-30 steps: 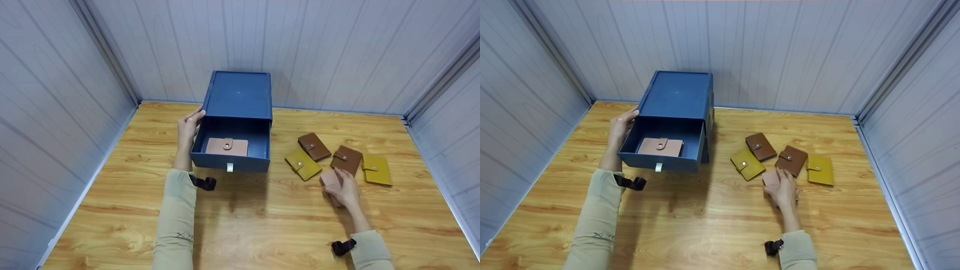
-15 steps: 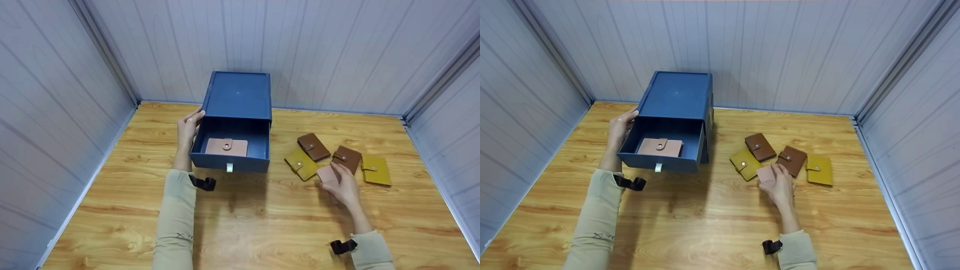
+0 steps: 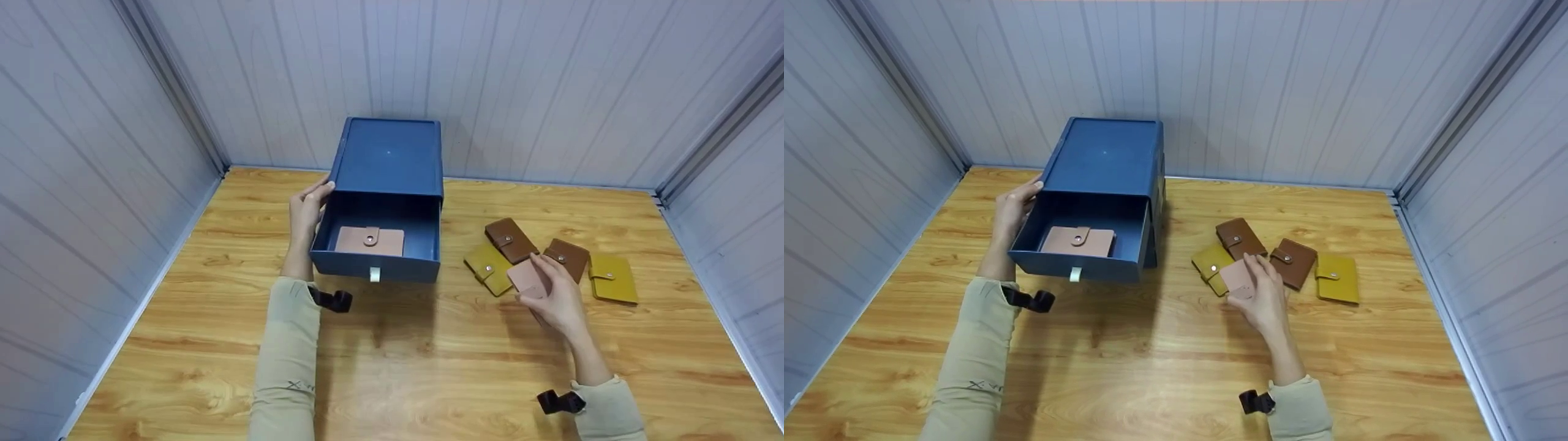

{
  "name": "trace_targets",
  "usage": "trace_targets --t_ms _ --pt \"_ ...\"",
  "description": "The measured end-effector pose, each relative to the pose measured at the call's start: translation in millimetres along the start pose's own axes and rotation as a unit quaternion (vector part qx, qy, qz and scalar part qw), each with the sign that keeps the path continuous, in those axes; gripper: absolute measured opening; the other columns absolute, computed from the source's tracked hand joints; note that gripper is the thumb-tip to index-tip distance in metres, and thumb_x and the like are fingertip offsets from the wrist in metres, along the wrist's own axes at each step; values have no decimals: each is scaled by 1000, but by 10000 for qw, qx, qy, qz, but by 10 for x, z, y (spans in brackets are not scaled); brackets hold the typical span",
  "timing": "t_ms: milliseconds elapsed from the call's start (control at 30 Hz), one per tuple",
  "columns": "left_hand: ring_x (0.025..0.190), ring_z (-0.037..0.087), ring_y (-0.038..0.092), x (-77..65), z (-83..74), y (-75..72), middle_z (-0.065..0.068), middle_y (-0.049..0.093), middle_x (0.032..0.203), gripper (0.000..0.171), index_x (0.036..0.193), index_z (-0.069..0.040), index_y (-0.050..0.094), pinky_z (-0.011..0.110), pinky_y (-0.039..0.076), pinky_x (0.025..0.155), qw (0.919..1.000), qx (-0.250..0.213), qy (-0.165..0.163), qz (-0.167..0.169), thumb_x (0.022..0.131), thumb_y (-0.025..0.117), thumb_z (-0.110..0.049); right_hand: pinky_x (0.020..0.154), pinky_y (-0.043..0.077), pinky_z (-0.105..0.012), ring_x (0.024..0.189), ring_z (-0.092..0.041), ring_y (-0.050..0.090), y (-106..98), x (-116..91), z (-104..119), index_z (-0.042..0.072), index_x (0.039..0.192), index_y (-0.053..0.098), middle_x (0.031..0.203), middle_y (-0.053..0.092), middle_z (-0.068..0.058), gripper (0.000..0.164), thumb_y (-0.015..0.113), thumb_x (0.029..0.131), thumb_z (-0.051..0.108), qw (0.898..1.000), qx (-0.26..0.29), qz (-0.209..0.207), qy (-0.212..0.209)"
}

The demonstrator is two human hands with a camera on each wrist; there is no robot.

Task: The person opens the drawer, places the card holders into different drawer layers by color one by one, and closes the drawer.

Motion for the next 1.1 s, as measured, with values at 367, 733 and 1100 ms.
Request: trace_targets --t_ms 367,733,1100 --pt "102 20 56 16 -22 21 15 57 114 35 116 -7 60 30 44 84 9997 -230 78 42 82 62 -17 81 35 -53 112 -40 37 -130 87 431 3 130 44 131 36 -24 73 76 65 7 9990 115 161 -403" --pt "101 22 57 17 -23 1 15 57 114 35 117 -7 60 31 45 83 9997 -212 88 59 83 61 -17 75 39 -46 112 -37 38 -147 230 840 4 131 43 134 35 -19 73 75 66 8 9955 102 431 -837" --pt "102 21 57 6 -44 1 15 57 114 36 117 -7 60 30 45 83 9996 -212 150 94 82 61 -17 76 43 -45 113 -36 39 -84 402 1230 6 133 41 136 33 -18 74 75 67 9 9890 269 825 -1201"
Point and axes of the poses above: each hand's wrist, its own x-axis towards the middle knuckle, its own y-axis out of the palm, z = x × y, the point moved 10 cm from there along x, towards the middle knuckle
